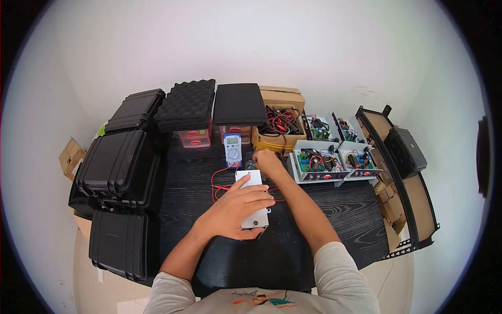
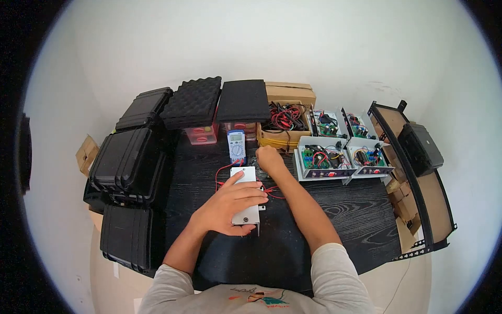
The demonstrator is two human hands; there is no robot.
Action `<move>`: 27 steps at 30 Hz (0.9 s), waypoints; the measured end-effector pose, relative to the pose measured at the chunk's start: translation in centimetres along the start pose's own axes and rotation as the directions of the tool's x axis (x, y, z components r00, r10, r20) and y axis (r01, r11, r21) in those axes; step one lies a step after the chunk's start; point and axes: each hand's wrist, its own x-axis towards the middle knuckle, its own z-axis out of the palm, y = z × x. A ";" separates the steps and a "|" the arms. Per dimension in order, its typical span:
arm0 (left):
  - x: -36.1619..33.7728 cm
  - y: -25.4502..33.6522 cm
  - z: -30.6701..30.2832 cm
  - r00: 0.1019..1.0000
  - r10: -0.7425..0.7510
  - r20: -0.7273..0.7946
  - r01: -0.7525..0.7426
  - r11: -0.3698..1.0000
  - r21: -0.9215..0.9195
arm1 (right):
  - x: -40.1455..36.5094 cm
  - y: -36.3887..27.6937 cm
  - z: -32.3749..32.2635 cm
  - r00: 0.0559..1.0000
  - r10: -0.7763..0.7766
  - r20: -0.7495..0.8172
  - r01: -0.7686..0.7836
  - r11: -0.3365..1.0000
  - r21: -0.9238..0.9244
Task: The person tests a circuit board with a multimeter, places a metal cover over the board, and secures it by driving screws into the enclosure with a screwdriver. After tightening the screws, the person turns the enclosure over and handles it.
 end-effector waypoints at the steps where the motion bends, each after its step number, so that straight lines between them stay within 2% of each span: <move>1: 0.1 0.1 -0.1 1.000 0.009 -0.004 -0.009 1.000 0.010 | 0.7 0.1 0.6 0.994 0.046 0.099 -0.035 0.994 -0.106; 4: 0.0 0.0 0.0 1.000 0.000 -0.002 0.000 1.000 0.015 | 1.3 -0.5 1.5 0.983 0.169 0.072 -0.156 0.975 -0.156; 7: -0.2 -0.2 0.3 1.000 -0.015 0.004 0.015 1.000 -0.010 | 1.3 -1.6 0.6 0.974 0.206 0.095 -0.185 0.964 -0.191; 10: -0.1 -0.1 0.2 1.000 -0.024 0.016 0.024 1.000 -0.001 | 1.1 -1.9 -0.5 0.970 0.163 0.178 -0.125 0.970 -0.208; 13: -0.2 -0.1 0.4 0.999 -0.036 -0.002 0.035 0.998 -0.046 | 1.6 -1.0 0.1 0.962 0.085 0.258 -0.052 0.990 -0.133; 16: -0.3 -0.2 -0.2 1.000 0.004 -0.006 -0.005 0.997 -0.080 | 1.8 -0.9 0.8 0.963 0.151 0.222 -0.114 0.979 -0.171; 19: -0.8 -2.4 0.1 0.996 0.015 -0.086 -0.030 0.985 -0.173 | 1.4 -0.9 0.1 0.973 0.096 0.210 -0.062 0.985 -0.162; 22: -0.3 -3.8 0.6 0.964 -0.130 -0.232 0.078 0.972 -0.219 | 1.4 -0.7 -1.8 0.976 0.038 0.215 -0.037 0.999 -0.008; 25: 0.3 -5.4 0.7 0.904 -0.246 -0.349 0.131 0.938 -0.322 | 0.0 -1.0 -4.5 0.999 0.019 -0.039 -0.002 0.922 0.387; 27: 0.5 -7.8 2.0 0.821 -0.351 -0.451 0.141 0.889 -0.436 | -0.8 -2.1 -6.0 0.986 0.158 -0.048 -0.061 0.619 0.783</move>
